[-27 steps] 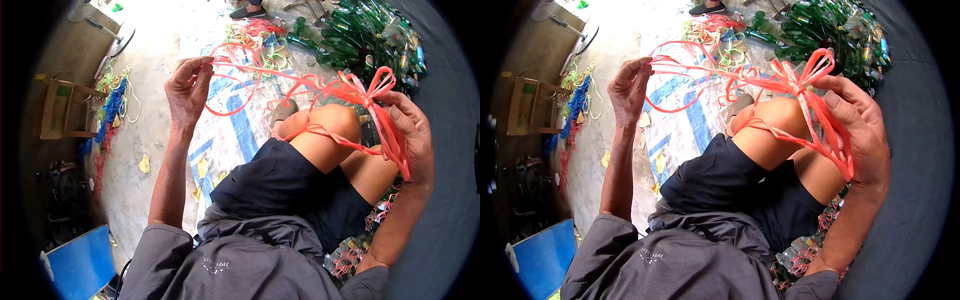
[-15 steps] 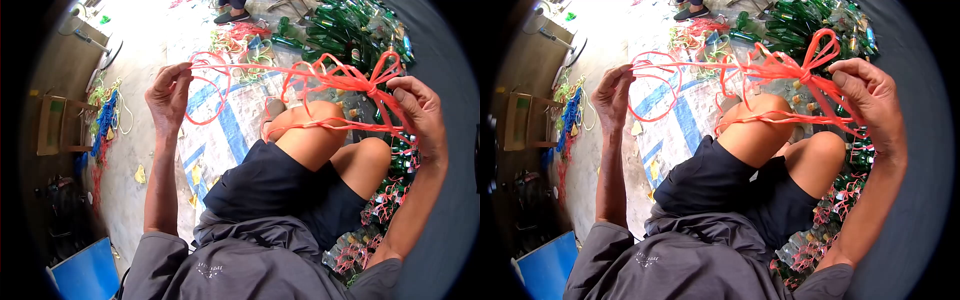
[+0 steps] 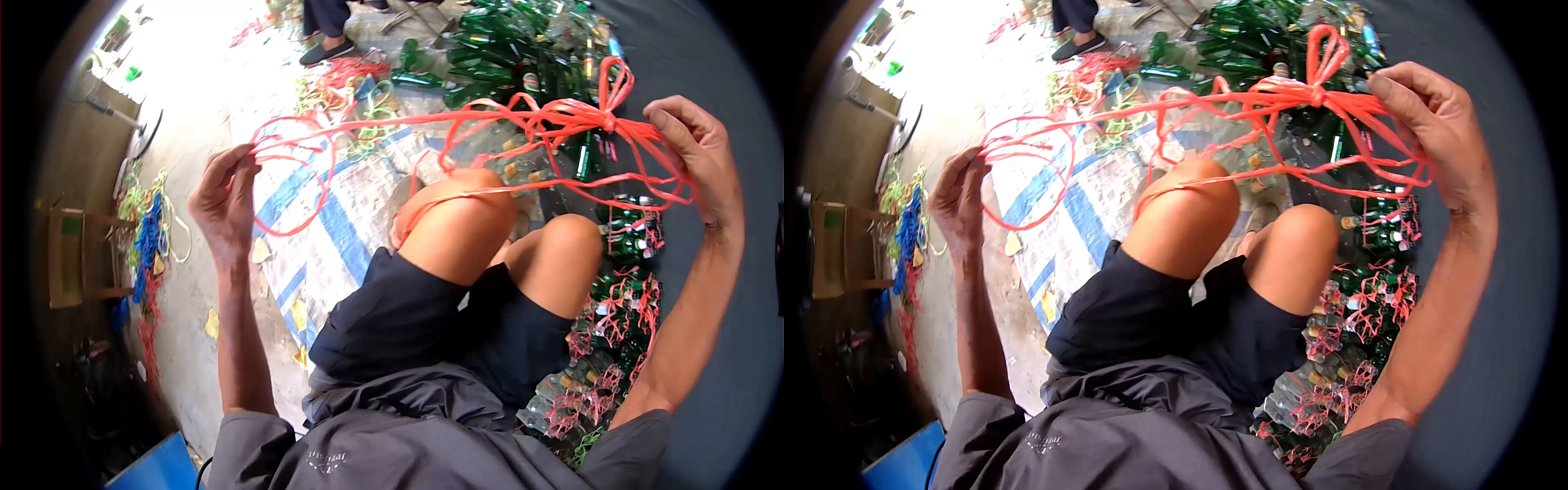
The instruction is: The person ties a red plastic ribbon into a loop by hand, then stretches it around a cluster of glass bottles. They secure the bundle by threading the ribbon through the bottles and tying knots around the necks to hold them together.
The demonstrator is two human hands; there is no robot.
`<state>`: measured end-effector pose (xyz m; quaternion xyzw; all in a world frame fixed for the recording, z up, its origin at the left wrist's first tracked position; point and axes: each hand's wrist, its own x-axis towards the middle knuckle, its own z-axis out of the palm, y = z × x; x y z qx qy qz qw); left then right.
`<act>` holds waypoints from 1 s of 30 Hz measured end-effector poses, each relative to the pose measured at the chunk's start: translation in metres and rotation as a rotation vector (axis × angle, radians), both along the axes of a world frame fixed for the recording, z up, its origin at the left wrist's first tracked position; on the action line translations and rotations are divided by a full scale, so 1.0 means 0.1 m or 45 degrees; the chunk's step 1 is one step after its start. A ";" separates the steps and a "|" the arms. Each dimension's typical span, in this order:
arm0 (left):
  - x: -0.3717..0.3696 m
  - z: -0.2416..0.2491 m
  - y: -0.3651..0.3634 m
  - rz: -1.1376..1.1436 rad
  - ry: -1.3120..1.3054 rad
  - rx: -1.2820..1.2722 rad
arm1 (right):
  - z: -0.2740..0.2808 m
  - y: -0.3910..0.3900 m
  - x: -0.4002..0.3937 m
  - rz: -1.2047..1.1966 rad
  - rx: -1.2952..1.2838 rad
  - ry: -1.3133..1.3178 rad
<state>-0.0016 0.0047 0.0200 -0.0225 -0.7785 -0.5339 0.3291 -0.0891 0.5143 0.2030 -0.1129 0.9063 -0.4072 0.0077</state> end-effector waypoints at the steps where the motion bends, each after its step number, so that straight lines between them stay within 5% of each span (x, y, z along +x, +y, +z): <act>1: 0.00 0.01 0.01 -0.016 0.008 0.023 | 0.03 0.00 0.03 -0.011 -0.005 -0.005; 16: 0.45 -0.22 -0.09 -0.013 -0.242 -0.058 | -0.73 0.41 0.65 -0.047 -0.499 -0.465; 30: 0.86 -0.62 -0.27 -0.201 -0.602 -0.083 | -1.40 0.52 1.24 -0.173 -0.678 -0.487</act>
